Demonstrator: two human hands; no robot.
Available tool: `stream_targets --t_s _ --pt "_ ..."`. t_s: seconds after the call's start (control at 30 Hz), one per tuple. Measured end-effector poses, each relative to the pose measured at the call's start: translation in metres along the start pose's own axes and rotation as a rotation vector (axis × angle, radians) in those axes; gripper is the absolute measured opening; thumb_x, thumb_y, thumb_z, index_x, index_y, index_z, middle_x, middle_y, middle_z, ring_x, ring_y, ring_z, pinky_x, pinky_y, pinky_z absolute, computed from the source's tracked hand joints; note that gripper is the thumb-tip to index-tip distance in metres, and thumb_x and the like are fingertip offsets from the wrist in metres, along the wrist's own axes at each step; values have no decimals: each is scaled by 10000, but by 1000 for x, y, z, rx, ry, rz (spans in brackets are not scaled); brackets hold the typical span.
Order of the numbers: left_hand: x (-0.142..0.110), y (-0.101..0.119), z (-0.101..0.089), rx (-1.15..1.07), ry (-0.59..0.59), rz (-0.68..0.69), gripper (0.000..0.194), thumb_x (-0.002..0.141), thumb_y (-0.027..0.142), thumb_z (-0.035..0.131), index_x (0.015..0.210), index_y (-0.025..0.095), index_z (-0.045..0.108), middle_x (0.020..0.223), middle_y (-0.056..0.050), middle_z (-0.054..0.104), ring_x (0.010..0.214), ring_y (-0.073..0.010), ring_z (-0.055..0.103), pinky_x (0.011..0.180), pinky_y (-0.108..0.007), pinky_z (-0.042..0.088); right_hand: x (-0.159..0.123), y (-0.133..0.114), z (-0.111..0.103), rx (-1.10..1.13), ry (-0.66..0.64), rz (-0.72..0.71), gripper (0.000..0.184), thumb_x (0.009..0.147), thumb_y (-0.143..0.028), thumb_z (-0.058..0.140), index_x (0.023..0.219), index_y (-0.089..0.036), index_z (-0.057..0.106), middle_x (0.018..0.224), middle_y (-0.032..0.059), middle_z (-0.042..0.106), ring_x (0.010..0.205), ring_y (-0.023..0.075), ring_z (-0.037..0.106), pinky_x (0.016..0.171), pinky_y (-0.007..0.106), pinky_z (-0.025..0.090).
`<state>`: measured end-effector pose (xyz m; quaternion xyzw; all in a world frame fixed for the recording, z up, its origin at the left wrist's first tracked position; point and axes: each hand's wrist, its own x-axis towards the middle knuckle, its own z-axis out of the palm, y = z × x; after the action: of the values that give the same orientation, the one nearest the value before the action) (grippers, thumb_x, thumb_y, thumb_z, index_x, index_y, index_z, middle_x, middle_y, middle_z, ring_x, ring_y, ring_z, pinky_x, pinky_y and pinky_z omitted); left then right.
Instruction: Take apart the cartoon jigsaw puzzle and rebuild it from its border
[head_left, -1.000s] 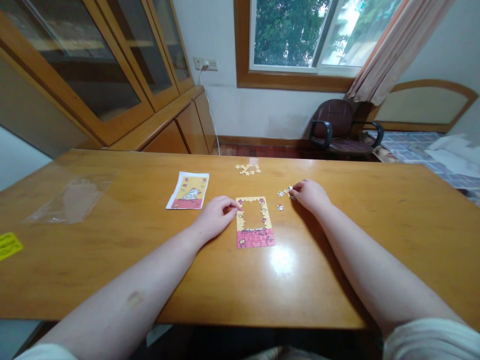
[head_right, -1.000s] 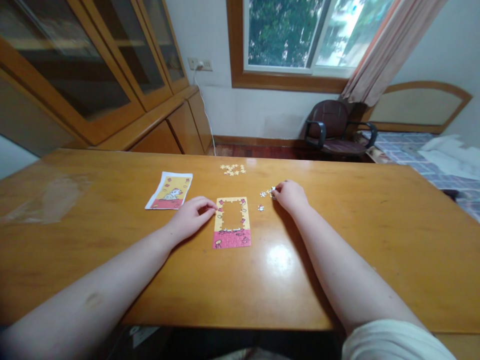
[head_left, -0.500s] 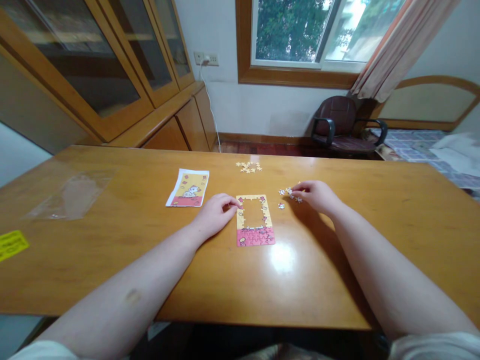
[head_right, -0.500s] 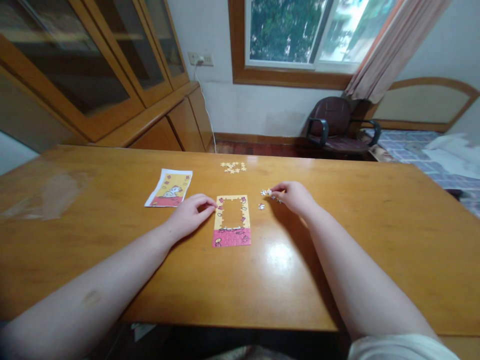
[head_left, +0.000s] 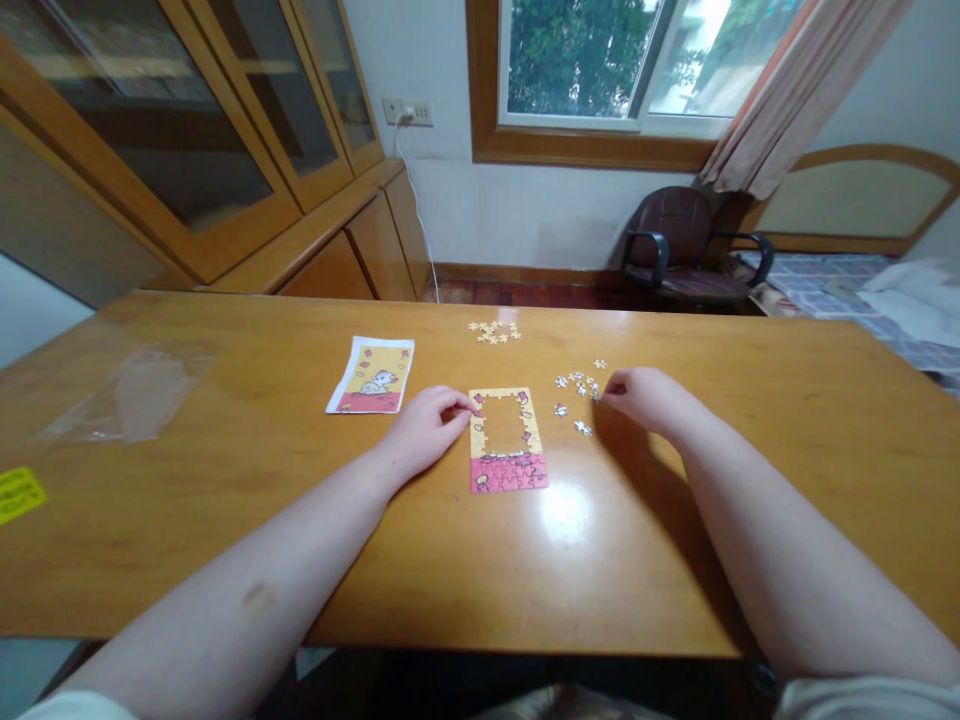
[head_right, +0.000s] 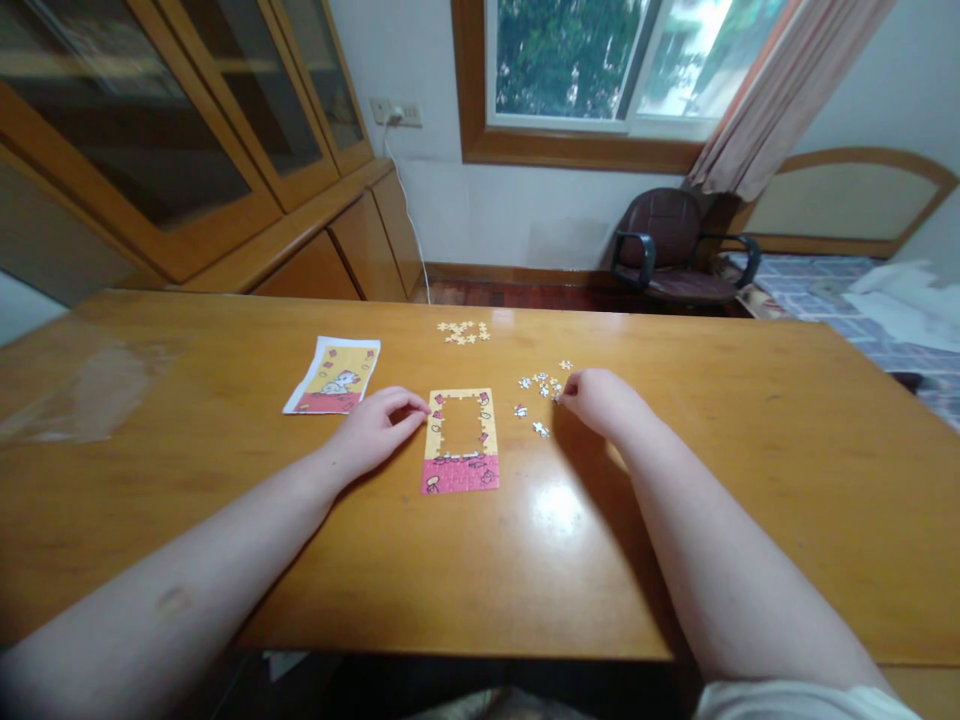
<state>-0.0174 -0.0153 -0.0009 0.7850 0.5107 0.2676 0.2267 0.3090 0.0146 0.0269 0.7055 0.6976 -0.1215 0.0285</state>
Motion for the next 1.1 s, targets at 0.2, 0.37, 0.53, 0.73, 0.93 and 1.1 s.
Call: stream_targets --t_s 0.2,0.37,0.53,0.73,0.93,1.1 --pt "0 -2 1 -3 3 6 162 853 257 531 845 202 684 896 -32 680 873 -194 619 829 -347 485 15 29 -1 -49 147 58 286 846 -244 512 1015 -246 742 1021 89 735 900 254 668 712 307 463" --pt "1 -4 1 -4 7 23 168 856 250 525 845 210 688 885 -26 679 870 -190 617 834 -346 483 18 30 3 -49 88 8 277 851 -281 533 1024 -240 745 1021 83 736 895 242 666 724 299 471" --pt "1 -1 0 0 10 11 171 854 243 522 842 213 690 877 -26 680 864 -191 618 830 -350 487 15 27 3 -33 77 -18 232 821 -292 568 960 -245 748 970 64 742 856 226 664 701 283 464" --pt "0 1 -1 1 13 6 175 861 259 520 843 216 688 883 -26 678 873 -193 618 837 -354 487 13 22 4 -24 101 -71 226 830 -258 547 947 -251 741 980 53 743 853 214 663 709 275 463" --pt "0 2 -1 -2 9 -10 185 858 279 518 841 216 691 887 -30 679 877 -198 617 843 -358 490 16 28 4 -59 103 -51 250 839 -256 523 975 -231 731 1012 70 733 892 230 659 726 290 465" --pt "0 2 -2 -3 2 -14 183 856 276 518 844 214 689 892 -35 680 873 -202 617 839 -363 492 20 32 7 -59 89 -50 264 836 -255 522 982 -236 741 998 68 737 885 228 663 733 289 471"
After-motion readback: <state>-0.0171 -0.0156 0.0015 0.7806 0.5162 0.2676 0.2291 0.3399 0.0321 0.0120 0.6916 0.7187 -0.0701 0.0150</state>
